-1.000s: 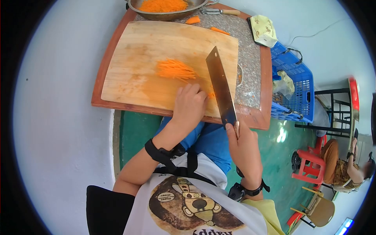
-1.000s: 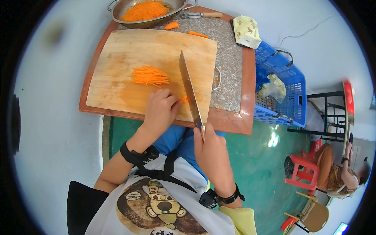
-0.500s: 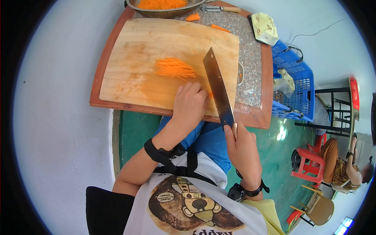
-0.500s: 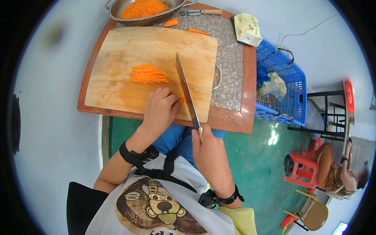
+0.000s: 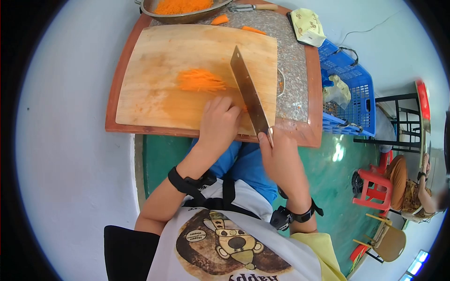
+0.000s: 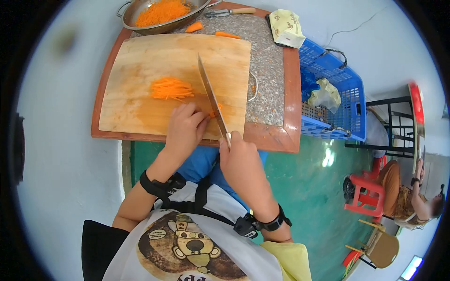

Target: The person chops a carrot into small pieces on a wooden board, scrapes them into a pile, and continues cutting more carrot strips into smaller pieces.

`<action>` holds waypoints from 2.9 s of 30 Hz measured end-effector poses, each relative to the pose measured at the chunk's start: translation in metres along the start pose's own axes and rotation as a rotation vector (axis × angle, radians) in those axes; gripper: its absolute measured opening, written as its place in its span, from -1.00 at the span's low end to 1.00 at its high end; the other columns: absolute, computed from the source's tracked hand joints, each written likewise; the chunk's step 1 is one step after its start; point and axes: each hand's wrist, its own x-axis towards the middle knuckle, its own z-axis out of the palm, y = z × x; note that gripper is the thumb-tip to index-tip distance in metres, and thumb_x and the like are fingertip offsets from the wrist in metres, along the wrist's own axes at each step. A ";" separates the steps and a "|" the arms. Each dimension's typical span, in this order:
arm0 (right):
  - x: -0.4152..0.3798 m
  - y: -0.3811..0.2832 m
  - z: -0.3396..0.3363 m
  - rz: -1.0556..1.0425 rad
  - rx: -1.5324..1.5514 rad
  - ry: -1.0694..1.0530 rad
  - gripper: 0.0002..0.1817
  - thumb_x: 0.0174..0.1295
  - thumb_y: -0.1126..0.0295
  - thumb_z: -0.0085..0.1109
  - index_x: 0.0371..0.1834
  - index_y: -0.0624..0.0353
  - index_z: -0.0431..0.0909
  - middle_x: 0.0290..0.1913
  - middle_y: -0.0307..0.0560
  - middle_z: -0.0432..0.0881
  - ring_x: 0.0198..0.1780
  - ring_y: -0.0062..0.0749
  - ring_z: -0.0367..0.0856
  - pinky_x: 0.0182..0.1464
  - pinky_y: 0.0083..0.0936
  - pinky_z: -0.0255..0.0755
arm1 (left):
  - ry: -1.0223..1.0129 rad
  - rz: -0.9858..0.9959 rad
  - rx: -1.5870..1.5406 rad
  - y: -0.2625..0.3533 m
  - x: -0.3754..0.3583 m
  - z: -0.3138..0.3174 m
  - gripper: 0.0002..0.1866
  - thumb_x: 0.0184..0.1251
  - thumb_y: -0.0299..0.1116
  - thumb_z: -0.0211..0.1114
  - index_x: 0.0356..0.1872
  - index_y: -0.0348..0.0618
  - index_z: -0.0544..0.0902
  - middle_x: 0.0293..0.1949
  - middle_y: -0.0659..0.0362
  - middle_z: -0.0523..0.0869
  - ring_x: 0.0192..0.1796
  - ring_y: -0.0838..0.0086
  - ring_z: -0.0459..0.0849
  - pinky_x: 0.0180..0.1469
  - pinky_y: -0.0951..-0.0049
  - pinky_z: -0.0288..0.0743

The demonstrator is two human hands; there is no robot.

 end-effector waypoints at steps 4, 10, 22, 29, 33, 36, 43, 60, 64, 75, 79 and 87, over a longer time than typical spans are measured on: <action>-0.004 0.000 -0.010 0.015 0.110 0.039 -0.76 0.33 0.38 0.01 -0.41 0.38 0.38 -0.55 0.39 0.50 -0.46 0.34 0.50 -0.49 -0.01 0.34 | 0.058 0.000 0.011 0.006 -0.006 -0.004 -0.86 0.05 -0.50 0.33 -0.31 -0.22 0.69 -0.37 0.12 0.57 -0.24 0.21 0.53 -0.18 0.27 0.35; -0.020 -0.005 -0.015 0.149 0.109 -0.022 -0.76 0.33 0.38 0.02 -0.40 0.36 0.36 -0.58 0.36 0.49 -0.49 0.31 0.49 -0.52 -0.05 0.34 | 0.037 -0.068 -0.028 0.002 -0.006 -0.003 -0.82 0.08 -0.47 0.32 -0.26 -0.22 0.69 -0.34 0.13 0.60 -0.20 0.24 0.55 -0.15 0.29 0.38; -0.026 -0.004 -0.013 0.114 0.116 -0.035 -0.76 0.33 0.39 0.02 -0.42 0.35 0.33 -0.57 0.34 0.50 -0.51 0.30 0.49 -0.53 -0.03 0.33 | 0.068 -0.027 0.013 -0.001 -0.006 -0.003 -0.87 0.02 -0.47 0.37 -0.36 -0.22 0.71 -0.37 0.14 0.61 -0.25 0.25 0.56 -0.20 0.30 0.39; -0.026 -0.003 -0.010 0.119 0.121 -0.051 -0.78 0.33 0.39 0.02 -0.38 0.35 0.34 -0.59 0.35 0.50 -0.49 0.30 0.50 -0.51 0.00 0.36 | 0.080 -0.019 -0.007 -0.001 -0.005 -0.002 -0.90 0.03 -0.49 0.37 -0.39 -0.23 0.70 -0.40 0.14 0.59 -0.28 0.24 0.55 -0.28 0.31 0.37; -0.023 -0.001 -0.009 0.140 0.111 -0.046 -0.78 0.33 0.39 0.00 -0.36 0.36 0.35 -0.60 0.36 0.50 -0.49 0.30 0.51 -0.49 0.00 0.39 | 0.055 0.007 0.009 -0.003 -0.005 -0.002 -0.90 0.03 -0.49 0.38 -0.39 -0.24 0.70 -0.39 0.12 0.59 -0.28 0.24 0.55 -0.27 0.30 0.38; -0.022 -0.001 -0.006 0.154 0.116 -0.041 -0.78 0.33 0.40 -0.01 -0.36 0.37 0.37 -0.59 0.34 0.53 -0.50 0.28 0.54 -0.49 -0.02 0.42 | 0.037 0.036 -0.018 -0.005 -0.004 -0.001 -0.90 0.03 -0.51 0.37 -0.40 -0.26 0.69 -0.39 0.10 0.59 -0.28 0.23 0.55 -0.26 0.30 0.39; -0.014 -0.003 0.003 0.131 0.031 -0.043 -0.89 0.18 0.52 0.04 -0.36 0.39 0.39 -0.57 0.28 0.59 -0.46 0.11 0.65 -0.51 -0.18 0.53 | 0.016 0.072 -0.060 -0.009 -0.003 -0.002 -0.90 0.01 -0.54 0.36 -0.39 -0.25 0.70 -0.40 0.10 0.58 -0.30 0.20 0.53 -0.25 0.27 0.38; -0.024 -0.007 0.004 0.234 0.075 -0.105 -0.88 0.14 0.54 0.07 -0.29 0.37 0.39 -0.45 0.17 0.63 -0.38 -0.04 0.70 -0.44 -0.30 0.57 | -0.043 -0.003 -0.076 -0.009 -0.004 -0.004 -0.91 0.05 -0.53 0.35 -0.39 -0.30 0.69 -0.39 0.08 0.58 -0.31 0.22 0.51 -0.25 0.33 0.39; -0.022 -0.008 -0.001 0.202 0.125 -0.108 -0.89 0.10 0.56 0.09 -0.32 0.36 0.42 -0.45 0.16 0.64 -0.36 -0.05 0.70 -0.41 -0.31 0.58 | -0.049 -0.027 -0.085 -0.008 -0.004 -0.005 -0.91 0.04 -0.53 0.35 -0.40 -0.30 0.68 -0.38 0.08 0.58 -0.29 0.20 0.51 -0.22 0.31 0.39; -0.028 0.001 0.002 0.125 0.144 -0.034 -0.80 0.33 0.39 -0.04 -0.33 0.35 0.36 -0.62 0.14 0.55 -0.54 0.04 0.60 -0.53 -0.22 0.50 | 0.014 -0.010 -0.048 -0.012 -0.009 -0.001 -0.89 0.08 -0.46 0.39 -0.36 -0.23 0.73 -0.38 0.11 0.57 -0.24 0.26 0.50 -0.19 0.36 0.39; -0.028 0.002 0.003 0.104 0.142 -0.026 -0.80 0.33 0.38 -0.02 -0.33 0.33 0.36 -0.62 0.13 0.54 -0.55 0.02 0.60 -0.53 -0.23 0.50 | -0.002 -0.018 -0.045 -0.012 -0.008 -0.002 -0.89 0.08 -0.45 0.40 -0.36 -0.22 0.73 -0.36 0.11 0.58 -0.23 0.27 0.51 -0.18 0.36 0.40; -0.030 0.004 0.006 0.091 0.117 -0.018 -0.81 0.31 0.39 -0.01 -0.32 0.33 0.36 -0.62 0.12 0.54 -0.56 0.00 0.60 -0.54 -0.25 0.50 | -0.008 -0.039 -0.076 -0.011 -0.009 -0.002 -0.90 0.09 -0.47 0.39 -0.37 -0.24 0.71 -0.36 0.10 0.58 -0.22 0.25 0.51 -0.15 0.36 0.40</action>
